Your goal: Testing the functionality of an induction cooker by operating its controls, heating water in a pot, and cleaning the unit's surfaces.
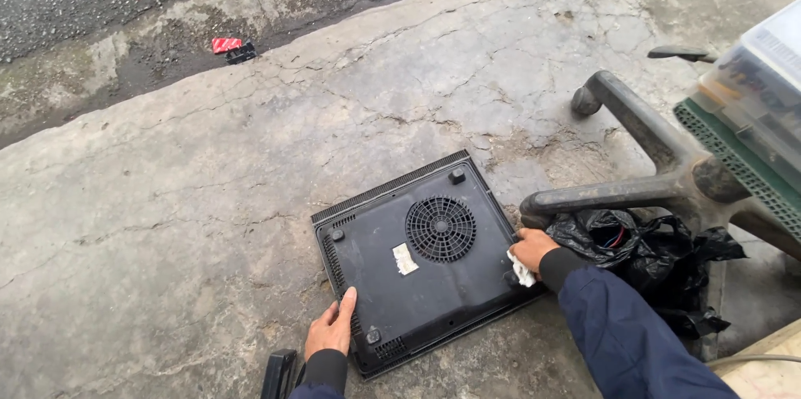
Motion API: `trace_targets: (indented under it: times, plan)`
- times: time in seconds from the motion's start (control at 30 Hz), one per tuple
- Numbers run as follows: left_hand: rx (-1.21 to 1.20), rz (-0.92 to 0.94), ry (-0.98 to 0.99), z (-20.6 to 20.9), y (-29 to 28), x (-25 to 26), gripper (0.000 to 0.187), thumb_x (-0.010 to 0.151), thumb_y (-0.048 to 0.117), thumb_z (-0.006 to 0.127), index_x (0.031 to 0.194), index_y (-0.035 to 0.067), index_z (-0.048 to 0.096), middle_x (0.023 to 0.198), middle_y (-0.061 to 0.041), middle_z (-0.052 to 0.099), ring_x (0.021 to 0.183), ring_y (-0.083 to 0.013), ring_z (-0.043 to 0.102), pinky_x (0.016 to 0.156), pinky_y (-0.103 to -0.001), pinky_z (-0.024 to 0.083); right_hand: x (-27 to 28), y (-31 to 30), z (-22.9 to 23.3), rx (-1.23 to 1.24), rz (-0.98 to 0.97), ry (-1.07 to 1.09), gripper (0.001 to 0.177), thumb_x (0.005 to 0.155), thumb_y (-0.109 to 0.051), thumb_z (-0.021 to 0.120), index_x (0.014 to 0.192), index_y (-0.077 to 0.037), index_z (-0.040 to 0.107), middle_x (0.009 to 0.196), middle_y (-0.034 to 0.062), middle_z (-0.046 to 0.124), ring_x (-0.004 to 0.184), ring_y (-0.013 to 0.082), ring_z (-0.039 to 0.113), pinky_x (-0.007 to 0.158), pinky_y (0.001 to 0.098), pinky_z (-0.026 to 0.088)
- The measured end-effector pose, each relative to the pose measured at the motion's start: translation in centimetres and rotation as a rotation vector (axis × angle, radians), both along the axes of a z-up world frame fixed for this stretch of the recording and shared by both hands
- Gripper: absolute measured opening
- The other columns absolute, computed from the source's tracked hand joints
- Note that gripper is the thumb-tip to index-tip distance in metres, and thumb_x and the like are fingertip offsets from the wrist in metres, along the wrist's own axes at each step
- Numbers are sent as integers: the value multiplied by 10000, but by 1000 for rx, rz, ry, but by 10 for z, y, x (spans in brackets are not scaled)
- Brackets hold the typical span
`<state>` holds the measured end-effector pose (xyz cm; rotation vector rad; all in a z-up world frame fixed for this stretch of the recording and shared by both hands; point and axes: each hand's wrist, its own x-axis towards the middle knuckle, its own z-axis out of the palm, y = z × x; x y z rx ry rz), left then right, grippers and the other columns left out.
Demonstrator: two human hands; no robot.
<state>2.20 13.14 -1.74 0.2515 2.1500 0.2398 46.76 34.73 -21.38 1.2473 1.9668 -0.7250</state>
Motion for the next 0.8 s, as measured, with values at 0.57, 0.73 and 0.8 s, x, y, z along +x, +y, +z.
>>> trace_targets:
  times: [0.57, 0.73, 0.8]
  plan:
    - [-74, 42, -66, -10, -51, -8, 1072, 742, 926, 641, 1640, 342, 604, 1782, 14, 400, 1615, -249, 444, 1428, -505, 270, -35, -126, 42, 116, -766, 93, 172, 772, -97, 526, 929, -133, 466, 1045, 69, 459, 749, 320, 550, 850, 433, 513]
    - [-127, -30, -65, -13, -73, 1, 1136, 720, 988, 578, 1657, 346, 581, 1772, 15, 452, 1613, -271, 469, 1418, -493, 285, -8, -161, 17, 130, -778, 121, 197, 797, -93, 553, 925, -151, 416, 1049, 64, 404, 807, 307, 518, 878, 354, 445]
    - [-108, -36, -71, -18, -79, 13, 1130, 729, 977, 582, 1663, 341, 577, 1765, -13, 476, 1612, -284, 486, 1398, -483, 313, -12, -165, 65, 62, -792, 62, 137, 870, -139, 546, 989, -114, 482, 1124, 139, 476, 836, 439, 642, 847, 503, 489]
